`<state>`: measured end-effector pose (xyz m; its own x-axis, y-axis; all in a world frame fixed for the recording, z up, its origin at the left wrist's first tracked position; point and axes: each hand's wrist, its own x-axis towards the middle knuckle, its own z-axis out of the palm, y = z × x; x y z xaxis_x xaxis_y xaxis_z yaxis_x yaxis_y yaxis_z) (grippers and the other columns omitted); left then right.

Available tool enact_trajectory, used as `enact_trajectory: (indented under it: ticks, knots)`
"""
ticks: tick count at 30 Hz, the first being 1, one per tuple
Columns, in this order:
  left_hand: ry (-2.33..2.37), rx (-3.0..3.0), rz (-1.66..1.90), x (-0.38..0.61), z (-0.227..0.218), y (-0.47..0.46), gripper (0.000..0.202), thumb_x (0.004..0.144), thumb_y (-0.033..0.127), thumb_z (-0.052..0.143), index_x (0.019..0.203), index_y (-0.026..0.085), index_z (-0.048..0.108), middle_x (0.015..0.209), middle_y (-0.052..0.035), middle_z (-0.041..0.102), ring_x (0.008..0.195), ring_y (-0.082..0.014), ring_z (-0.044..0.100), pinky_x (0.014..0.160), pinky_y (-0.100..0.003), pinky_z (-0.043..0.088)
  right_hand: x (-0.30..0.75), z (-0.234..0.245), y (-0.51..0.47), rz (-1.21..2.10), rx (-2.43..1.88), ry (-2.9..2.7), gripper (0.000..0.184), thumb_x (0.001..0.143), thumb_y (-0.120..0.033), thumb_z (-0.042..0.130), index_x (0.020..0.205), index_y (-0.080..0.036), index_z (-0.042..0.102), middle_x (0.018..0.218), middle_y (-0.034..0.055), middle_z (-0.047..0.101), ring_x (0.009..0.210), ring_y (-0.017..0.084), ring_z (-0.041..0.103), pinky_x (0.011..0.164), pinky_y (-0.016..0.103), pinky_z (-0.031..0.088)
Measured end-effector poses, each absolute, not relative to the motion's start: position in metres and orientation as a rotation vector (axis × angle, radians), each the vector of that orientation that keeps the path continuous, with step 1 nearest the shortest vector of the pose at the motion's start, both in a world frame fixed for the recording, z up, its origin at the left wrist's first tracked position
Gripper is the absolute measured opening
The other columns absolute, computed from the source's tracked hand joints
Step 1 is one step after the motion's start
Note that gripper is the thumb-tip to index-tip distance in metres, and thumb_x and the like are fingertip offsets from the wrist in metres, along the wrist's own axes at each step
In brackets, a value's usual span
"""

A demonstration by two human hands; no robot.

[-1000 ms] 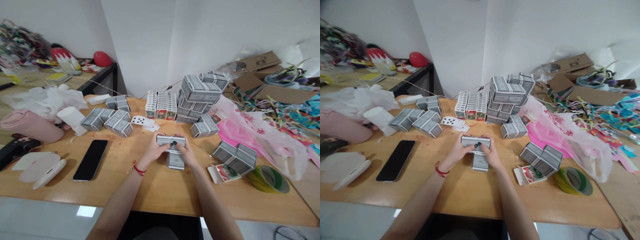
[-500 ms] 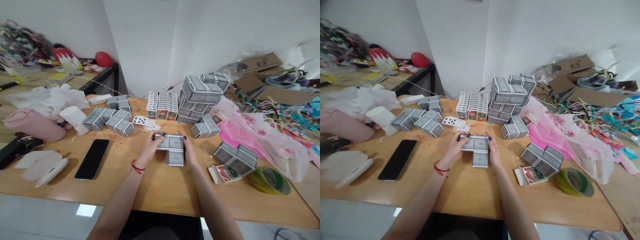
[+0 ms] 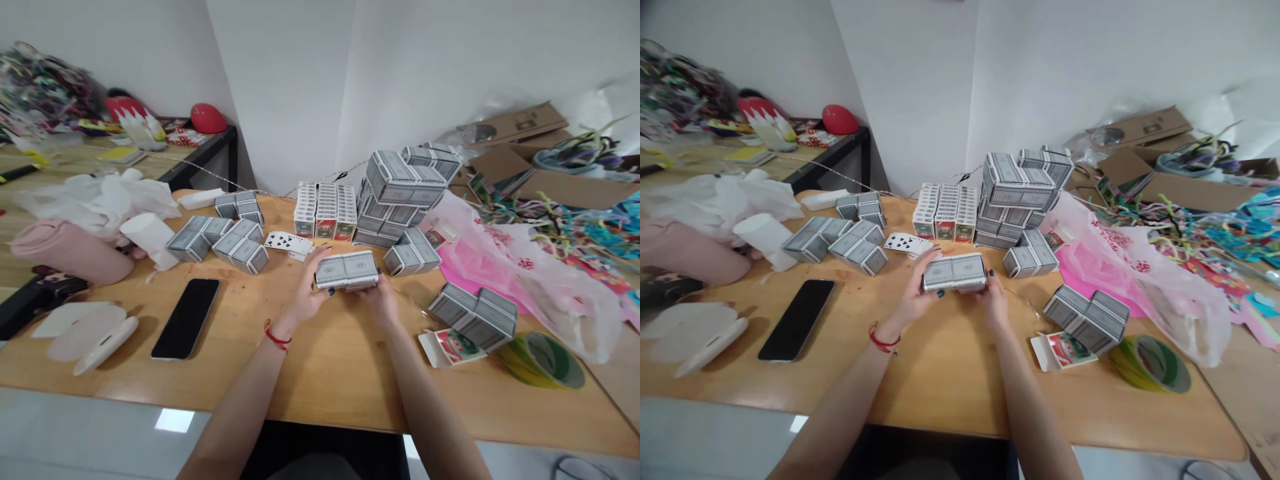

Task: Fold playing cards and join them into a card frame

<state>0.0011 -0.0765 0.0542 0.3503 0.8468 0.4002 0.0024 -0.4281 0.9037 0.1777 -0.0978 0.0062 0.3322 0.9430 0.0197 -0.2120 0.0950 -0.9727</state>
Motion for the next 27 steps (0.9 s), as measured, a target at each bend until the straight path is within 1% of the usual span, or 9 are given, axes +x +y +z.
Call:
enact_trajectory:
  ticks: [4,6,8,11,13,18,21,24,27]
  knots:
    - [1.027,1.953,1.143,0.002,0.049,-0.078,0.072,0.066,-0.003,0.041,0.129,0.030,0.031,0.142,-0.0027,0.016,0.132,-0.0231,0.011,0.108,-0.045,0.013,0.190,0.010,-0.097,1.054,-1.036,-0.584,0.027,0.066,-0.027,0.058,0.093,-0.027,0.058,0.087,-0.0029,0.062,0.071,0.013,0.058,0.062,0.028,0.046]
    - [1.119,1.989,1.110,-0.001,0.042,-0.074,0.073,0.065,-0.005,0.040,0.129,0.029,0.031,0.142,-0.0032,0.015,0.132,-0.0236,0.011,0.107,-0.046,0.014,0.196,0.011,-0.097,1.033,-0.989,-0.534,0.027,0.061,-0.019,0.060,0.086,-0.028,0.058,0.081,-0.0052,0.060,0.070,0.010,0.058,0.064,0.027,0.045]
    - [1.129,1.980,1.106,-0.005,0.035,-0.067,0.070,0.066,-0.005,0.039,0.128,0.029,0.035,0.141,-0.0033,0.021,0.131,-0.0227,0.017,0.107,-0.046,0.017,0.198,0.011,-0.096,1.027,-0.973,-0.516,0.026,0.059,-0.017,0.061,0.083,-0.027,0.058,0.077,-0.0058,0.059,0.068,0.010,0.058,0.066,0.027,0.045]
    - [1.073,1.838,1.169,-0.010,0.024,-0.055,0.060,0.069,-0.003,0.036,0.121,0.026,0.044,0.131,-0.0043,0.040,0.124,-0.0190,0.032,0.106,-0.041,0.022,0.195,0.011,-0.094,1.036,-1.022,-0.513,0.025,0.060,-0.020,0.061,0.085,-0.025,0.058,0.078,-0.0033,0.060,0.069,0.012,0.059,0.066,0.028,0.046]
    - [1.077,1.606,1.259,-0.010,0.019,-0.049,0.048,0.074,0.005,0.038,0.118,0.022,0.046,0.125,-0.0063,0.046,0.118,-0.0185,0.041,0.103,-0.041,0.029,0.191,0.010,-0.094,1.020,-1.080,-0.543,0.028,0.063,-0.026,0.060,0.091,-0.024,0.058,0.087,0.0001,0.063,0.076,0.014,0.060,0.067,0.029,0.045]
    - [0.935,1.243,1.347,0.002,0.014,-0.048,0.040,0.080,0.022,0.040,0.121,0.023,0.041,0.132,-0.0058,0.040,0.122,-0.0173,0.037,0.102,-0.036,0.029,0.178,0.004,-0.097,0.930,-1.223,-0.831,0.043,0.071,-0.037,0.054,0.111,-0.024,0.053,0.109,0.0049,0.060,0.099,0.019,0.054,0.083,0.035,0.041]
    - [0.943,1.322,1.318,0.010,0.012,-0.051,0.042,0.076,0.018,0.044,0.118,0.023,0.042,0.131,-0.0046,0.039,0.123,-0.0174,0.034,0.104,-0.035,0.025,0.173,0.000,-0.098,0.828,-1.290,-0.991,0.040,0.076,-0.042,0.047,0.111,-0.022,0.054,0.108,0.0059,0.060,0.103,0.018,0.052,0.093,0.038,0.035]
    - [1.072,1.447,1.304,0.013,0.009,-0.053,0.047,0.067,0.009,0.048,0.113,0.021,0.045,0.125,-0.0053,0.041,0.121,-0.0186,0.034,0.104,-0.036,0.023,0.172,0.000,-0.097,0.828,-1.302,-1.064,0.041,0.079,-0.045,0.042,0.110,-0.020,0.055,0.107,0.0069,0.061,0.100,0.019,0.053,0.093,0.039,0.035]
    - [1.157,1.411,1.290,0.014,0.008,-0.052,0.046,0.065,0.008,0.047,0.109,0.019,0.043,0.117,-0.0058,0.044,0.115,-0.0190,0.038,0.100,-0.036,0.027,0.174,0.002,-0.096,0.872,-1.297,-1.085,0.041,0.079,-0.045,0.042,0.107,-0.019,0.057,0.103,0.0069,0.062,0.097,0.020,0.055,0.092,0.040,0.036]
